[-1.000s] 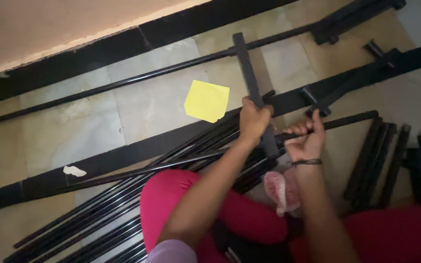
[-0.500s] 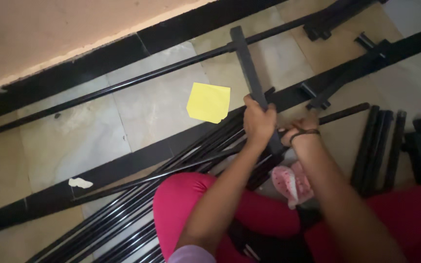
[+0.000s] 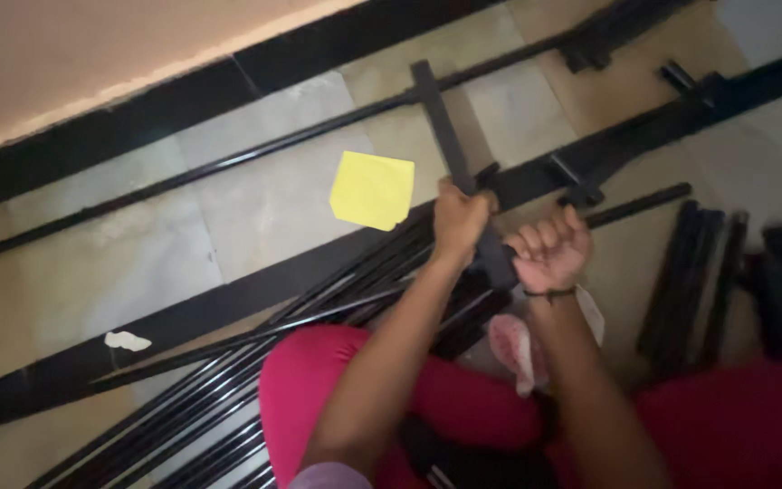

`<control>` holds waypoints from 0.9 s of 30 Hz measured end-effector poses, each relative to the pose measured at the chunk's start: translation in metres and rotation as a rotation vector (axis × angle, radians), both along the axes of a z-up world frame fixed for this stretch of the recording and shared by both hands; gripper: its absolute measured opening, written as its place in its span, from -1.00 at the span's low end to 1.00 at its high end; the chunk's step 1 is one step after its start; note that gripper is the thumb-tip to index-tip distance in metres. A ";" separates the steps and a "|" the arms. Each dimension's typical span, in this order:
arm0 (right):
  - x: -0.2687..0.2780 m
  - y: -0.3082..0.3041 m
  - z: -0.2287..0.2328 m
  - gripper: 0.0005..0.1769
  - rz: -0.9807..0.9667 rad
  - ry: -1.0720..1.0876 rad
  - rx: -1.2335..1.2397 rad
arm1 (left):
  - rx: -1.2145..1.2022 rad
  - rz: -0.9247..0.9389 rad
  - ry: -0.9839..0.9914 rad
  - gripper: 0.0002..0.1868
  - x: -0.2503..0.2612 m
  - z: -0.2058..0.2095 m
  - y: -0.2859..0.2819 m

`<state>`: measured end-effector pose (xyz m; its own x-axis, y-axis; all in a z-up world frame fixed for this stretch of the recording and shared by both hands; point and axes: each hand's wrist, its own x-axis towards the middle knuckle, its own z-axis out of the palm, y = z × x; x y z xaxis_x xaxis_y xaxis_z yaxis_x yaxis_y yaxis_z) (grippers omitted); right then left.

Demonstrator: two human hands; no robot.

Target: The person sits on the floor and wipes black metal furniture parts with a pink cloth. They then insert a long metal rod into a cross-shaped frame and continue wiping additional parts.

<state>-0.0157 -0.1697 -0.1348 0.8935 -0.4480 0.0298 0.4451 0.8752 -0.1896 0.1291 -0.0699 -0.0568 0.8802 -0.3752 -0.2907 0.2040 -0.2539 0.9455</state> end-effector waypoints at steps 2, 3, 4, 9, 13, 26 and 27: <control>0.003 -0.005 0.008 -0.35 0.036 0.008 -0.042 | 0.037 0.012 0.029 -0.45 -0.003 -0.001 -0.004; 0.007 -0.004 0.012 -0.44 -0.048 0.297 -0.025 | 0.060 0.027 0.039 -0.45 -0.001 -0.002 -0.002; 0.009 -0.004 0.017 -0.51 -0.137 0.585 -0.008 | 0.074 0.023 -0.035 -0.43 -0.001 -0.005 -0.002; 0.012 -0.008 0.033 -0.60 -0.226 1.038 0.161 | 0.129 0.014 -0.147 -0.36 -0.008 -0.021 -0.001; 0.035 -0.015 0.024 -0.45 -0.365 1.182 0.179 | 0.145 0.012 -0.152 -0.38 -0.009 -0.021 -0.003; 0.009 -0.008 0.022 -0.35 0.029 -0.128 -0.004 | 0.017 0.017 0.028 -0.40 0.000 -0.015 -0.002; 0.008 -0.007 0.025 -0.45 -0.034 0.161 0.049 | 0.103 0.014 -0.040 -0.39 0.001 -0.019 -0.001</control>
<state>-0.0078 -0.1764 -0.1098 0.8695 -0.4751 -0.1352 0.4417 0.8703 -0.2180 0.1301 -0.0708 -0.0760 0.8968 -0.3330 -0.2913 0.1706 -0.3472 0.9221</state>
